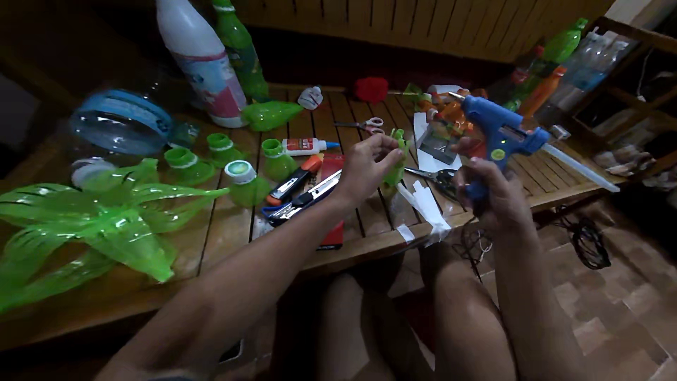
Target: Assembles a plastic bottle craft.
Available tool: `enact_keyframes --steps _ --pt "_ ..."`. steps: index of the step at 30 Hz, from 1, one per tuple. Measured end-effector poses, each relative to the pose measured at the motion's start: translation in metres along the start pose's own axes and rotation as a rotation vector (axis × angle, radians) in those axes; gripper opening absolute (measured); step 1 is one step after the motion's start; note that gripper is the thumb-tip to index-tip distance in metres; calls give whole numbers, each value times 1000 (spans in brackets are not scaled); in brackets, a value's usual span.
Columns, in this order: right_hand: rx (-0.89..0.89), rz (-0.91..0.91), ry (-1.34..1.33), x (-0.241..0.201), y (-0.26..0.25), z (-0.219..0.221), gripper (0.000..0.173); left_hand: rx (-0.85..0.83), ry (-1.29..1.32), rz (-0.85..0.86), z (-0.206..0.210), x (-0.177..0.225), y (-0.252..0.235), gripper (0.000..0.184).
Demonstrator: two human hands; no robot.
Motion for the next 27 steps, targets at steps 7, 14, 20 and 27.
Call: enact_keyframes --steps 7,14,20,27 --pt "-129 -109 175 31 14 12 26 -1 39 19 3 4 3 17" --pt "-134 -83 149 33 29 18 36 67 -60 -2 0 8 4 19" --pt "-132 -138 179 36 29 22 23 61 -90 -31 -1 7 3 19" --pt "-92 -147 241 36 30 24 18 73 -67 -28 0 7 3 17"
Point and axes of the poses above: each hand's wrist, its own y-axis away from the middle knuckle, its own z-axis out of the palm, x = y × z, the point moved 6 cm from there along -y, towards the middle knuckle, and after that the axes turned 2 degrees about -z, right-handed, at the moved point
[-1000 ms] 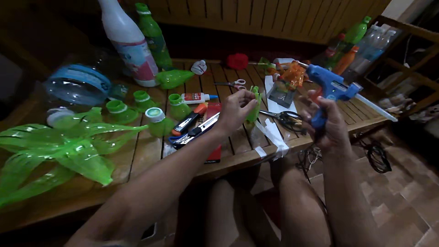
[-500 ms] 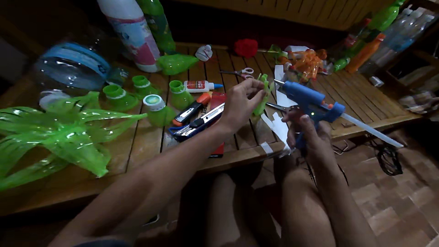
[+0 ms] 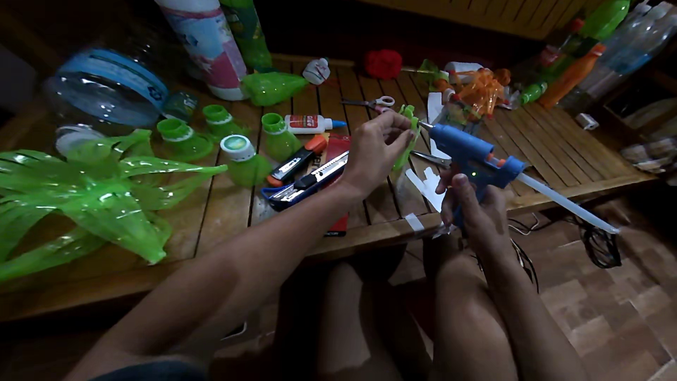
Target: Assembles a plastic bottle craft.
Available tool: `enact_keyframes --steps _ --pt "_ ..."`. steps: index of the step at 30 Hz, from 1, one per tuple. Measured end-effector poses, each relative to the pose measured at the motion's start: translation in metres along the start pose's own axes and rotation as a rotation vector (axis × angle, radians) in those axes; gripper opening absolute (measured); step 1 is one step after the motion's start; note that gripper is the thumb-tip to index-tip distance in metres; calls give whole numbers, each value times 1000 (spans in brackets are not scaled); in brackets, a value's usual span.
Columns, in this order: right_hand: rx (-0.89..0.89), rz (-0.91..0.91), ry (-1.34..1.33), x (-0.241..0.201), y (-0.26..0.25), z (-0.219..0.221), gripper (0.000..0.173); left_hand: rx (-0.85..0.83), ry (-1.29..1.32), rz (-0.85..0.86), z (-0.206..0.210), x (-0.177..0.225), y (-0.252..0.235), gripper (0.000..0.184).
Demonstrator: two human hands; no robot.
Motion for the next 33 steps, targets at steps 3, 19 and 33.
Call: enact_keyframes --steps 3,19,33 --pt "5 -3 20 1 -1 1 18 4 -13 7 -1 0 0 17" --pt "68 -30 15 4 -2 0 14 13 14 23 0 0 0 16" --pt "96 -29 44 4 -1 0 14 -6 13 9 1 2 1 17"
Point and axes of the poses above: each hand's wrist, its own y-axis away from the middle knuckle, its own z-axis out of the palm, x = y × z, the point moved 6 cm from there along -y, towards the middle knuckle, and after that the axes turned 2 degrees about -z, right-handed, at the moved point
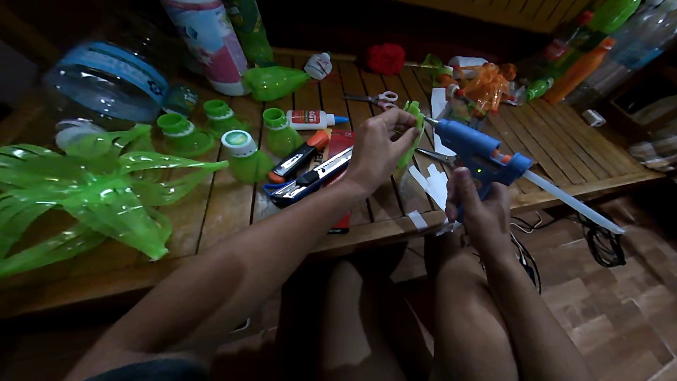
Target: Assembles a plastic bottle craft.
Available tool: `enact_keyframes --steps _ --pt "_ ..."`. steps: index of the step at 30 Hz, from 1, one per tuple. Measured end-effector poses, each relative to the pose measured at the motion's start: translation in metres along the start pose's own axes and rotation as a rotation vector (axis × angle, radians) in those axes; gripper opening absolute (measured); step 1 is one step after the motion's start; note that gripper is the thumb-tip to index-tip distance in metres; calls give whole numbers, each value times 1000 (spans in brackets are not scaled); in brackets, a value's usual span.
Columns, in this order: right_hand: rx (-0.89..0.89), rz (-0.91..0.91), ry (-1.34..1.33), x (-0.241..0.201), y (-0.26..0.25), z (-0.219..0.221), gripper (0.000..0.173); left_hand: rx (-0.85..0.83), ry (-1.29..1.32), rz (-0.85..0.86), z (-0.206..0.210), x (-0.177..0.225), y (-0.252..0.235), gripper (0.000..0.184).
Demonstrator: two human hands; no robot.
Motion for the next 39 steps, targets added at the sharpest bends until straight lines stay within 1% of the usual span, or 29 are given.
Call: enact_keyframes --steps 6,16,19,21,24,27,28,30,34,36,38,39 --pt "-2 -15 19 0 -1 0 16 7 -1 9 0 0 0 16" --pt "-6 -19 3 1 -3 2 11 6 0 -5 0 3 -1 16" --pt "21 8 -17 -4 -1 -5 17 6 4 -14 0 1 0 16" --pt "87 35 -75 -10 -5 -19 25 13 24 -13 1 -1 0 18" --pt "281 142 -118 -12 -16 -49 30 1 29 -23 1 -3 -1 20" --pt "456 308 -216 5 -31 -99 34 -49 -7 -41 0 2 4 21" --pt "483 367 -276 15 -36 -116 36 -46 -21 -50 0 2 4 21" --pt "485 481 -383 38 -46 -143 32 -44 -36 -58 0 1 3 22" --pt "602 625 -350 72 -49 -162 23 -41 -45 -52 0 1 3 24" --pt "644 672 -301 83 -45 -164 27 -44 -52 -67 -1 0 3 24" --pt "670 684 -238 77 -38 -164 33 -35 -71 -63 -3 -1 2 24" --pt "675 675 -215 72 -36 -165 33 -34 -76 -62 -3 0 2 24"
Point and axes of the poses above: each hand's wrist, its own y-axis away from the middle knuckle, its own z-axis out of the palm, x = y × z, the point moved 6 cm from there along -y, towards the middle knuckle, and after that the axes turned 2 degrees about -z, right-handed, at the moved point
